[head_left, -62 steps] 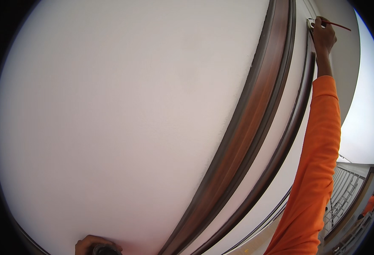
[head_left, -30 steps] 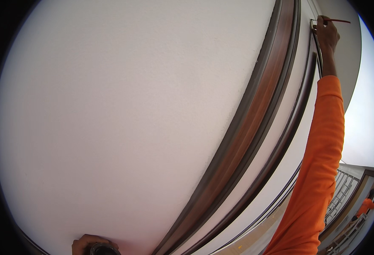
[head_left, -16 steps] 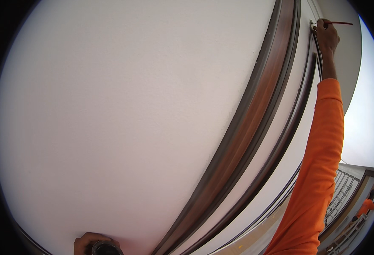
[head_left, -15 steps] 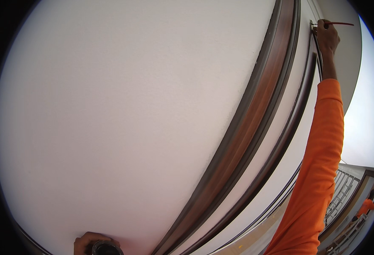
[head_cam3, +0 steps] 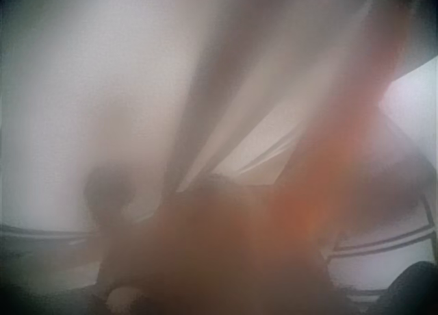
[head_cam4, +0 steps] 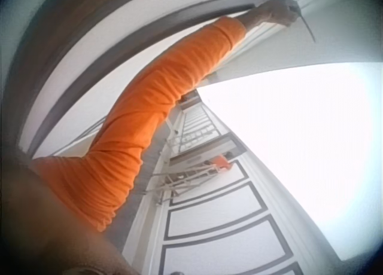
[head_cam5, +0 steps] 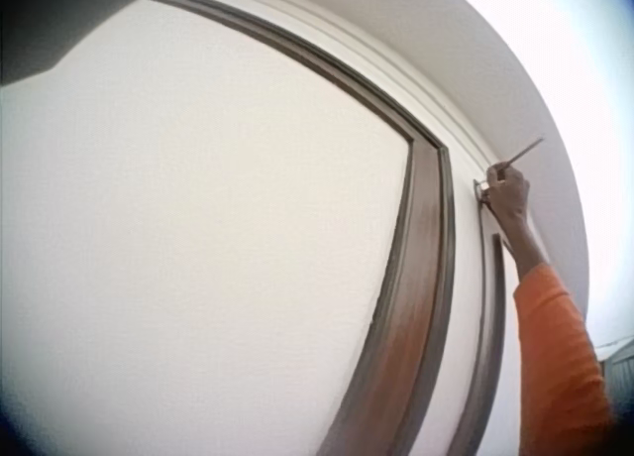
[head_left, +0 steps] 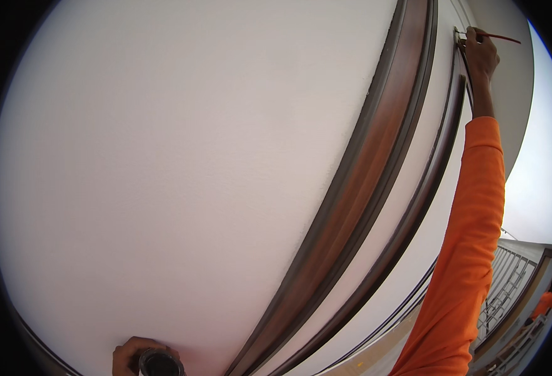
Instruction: The person paints dark brown trim on a white ceiling using a small paintbrush and a paint can. They repeatedly dip the brush into the can and apply paint along the curved edges of the ceiling trim.
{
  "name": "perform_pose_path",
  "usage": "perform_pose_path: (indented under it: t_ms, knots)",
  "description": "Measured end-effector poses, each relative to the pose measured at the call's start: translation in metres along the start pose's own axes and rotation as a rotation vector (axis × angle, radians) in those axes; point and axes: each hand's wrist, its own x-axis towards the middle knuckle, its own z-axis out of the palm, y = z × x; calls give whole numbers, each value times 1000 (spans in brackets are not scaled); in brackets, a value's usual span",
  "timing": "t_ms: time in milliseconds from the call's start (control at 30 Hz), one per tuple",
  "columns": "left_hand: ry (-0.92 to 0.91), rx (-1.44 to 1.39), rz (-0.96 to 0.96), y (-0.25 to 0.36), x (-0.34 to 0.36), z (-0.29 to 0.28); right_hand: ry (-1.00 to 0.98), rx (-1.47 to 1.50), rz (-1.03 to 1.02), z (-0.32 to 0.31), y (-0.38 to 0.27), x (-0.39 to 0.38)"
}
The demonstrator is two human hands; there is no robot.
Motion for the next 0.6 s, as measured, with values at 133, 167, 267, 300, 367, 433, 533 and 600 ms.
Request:
perform_pose_path:
  t_ms: [133,167,267,300,367,433,533,600]
  knots:
    - [5,3,19,3,-10,1,-22,25,39,-14,-5,-1]
    - [7,3,24,3,-12,3,-8,56,38,-16,-6,-2]
    - [12,4,29,4,-16,7,60,77,-28,-21,-11,-5]
    - [13,6,32,4,-17,8,43,86,-5,-22,-12,-6]
    - [16,6,32,4,-19,11,32,88,0,-22,-13,-5]
    - [19,4,33,4,-20,13,8,22,-9,-22,-13,-4]
    - [24,0,35,3,-20,14,-22,1,-12,-21,-14,-1]
    - [24,0,34,2,-20,14,-25,-14,-27,-20,-14,0]
